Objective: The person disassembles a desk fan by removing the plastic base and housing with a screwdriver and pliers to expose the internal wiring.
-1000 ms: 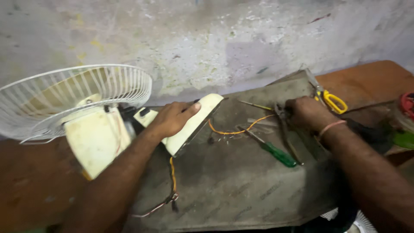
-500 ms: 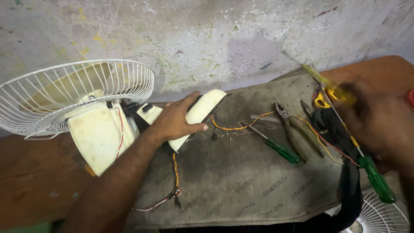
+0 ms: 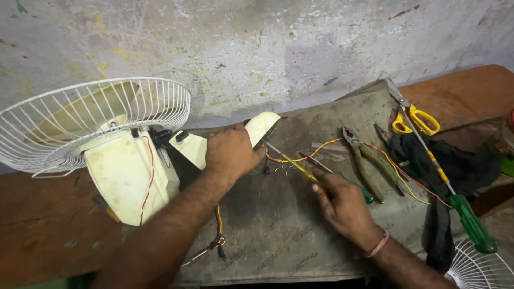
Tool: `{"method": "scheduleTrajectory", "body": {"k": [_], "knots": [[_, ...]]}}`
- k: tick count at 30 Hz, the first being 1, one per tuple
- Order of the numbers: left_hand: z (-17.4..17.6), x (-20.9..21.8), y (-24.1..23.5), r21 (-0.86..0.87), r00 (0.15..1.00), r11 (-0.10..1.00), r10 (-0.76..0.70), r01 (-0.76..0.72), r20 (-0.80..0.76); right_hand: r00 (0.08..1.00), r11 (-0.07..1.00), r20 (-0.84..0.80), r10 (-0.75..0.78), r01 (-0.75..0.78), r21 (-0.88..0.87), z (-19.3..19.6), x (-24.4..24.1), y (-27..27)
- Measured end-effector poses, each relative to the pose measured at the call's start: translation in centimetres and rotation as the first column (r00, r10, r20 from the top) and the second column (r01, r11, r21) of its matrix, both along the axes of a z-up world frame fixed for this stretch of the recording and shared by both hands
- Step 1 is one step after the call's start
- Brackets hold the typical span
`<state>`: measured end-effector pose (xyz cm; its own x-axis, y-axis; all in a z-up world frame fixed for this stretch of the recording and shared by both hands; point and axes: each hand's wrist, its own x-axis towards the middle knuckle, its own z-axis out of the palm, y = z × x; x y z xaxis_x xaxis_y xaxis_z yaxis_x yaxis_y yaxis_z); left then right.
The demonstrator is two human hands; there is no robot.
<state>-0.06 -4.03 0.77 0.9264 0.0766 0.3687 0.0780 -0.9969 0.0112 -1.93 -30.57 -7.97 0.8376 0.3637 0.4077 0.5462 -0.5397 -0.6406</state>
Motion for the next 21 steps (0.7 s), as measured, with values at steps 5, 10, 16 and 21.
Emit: {"method": "scheduleTrajectory", "body": {"k": [5,10,16,21], "knots": [[-0.12,0.15,-0.44,0.000,0.995,0.997,0.082,-0.082,-0.052,0.989,0.989,0.127,0.080,-0.095,0.112,-0.26,0.15,-0.13],[-0.15,0.02,-0.42,0.018,0.996,0.996,0.085,-0.085,-0.008,0.998,0.998,0.027,0.052,-0.053,0.029,-0.10,0.35,0.07],[-0.11,-0.01,-0.48,0.011,0.996,0.996,0.086,-0.086,-0.008,0.998,0.998,0.007,0.055,-0.055,0.026,-0.08,0.56,0.08],[-0.24,-0.02,-0.44,0.003,0.997,0.997,0.079,-0.079,-0.009,0.996,0.988,-0.027,0.086,-0.081,0.132,-0.33,0.53,0.43]]}}
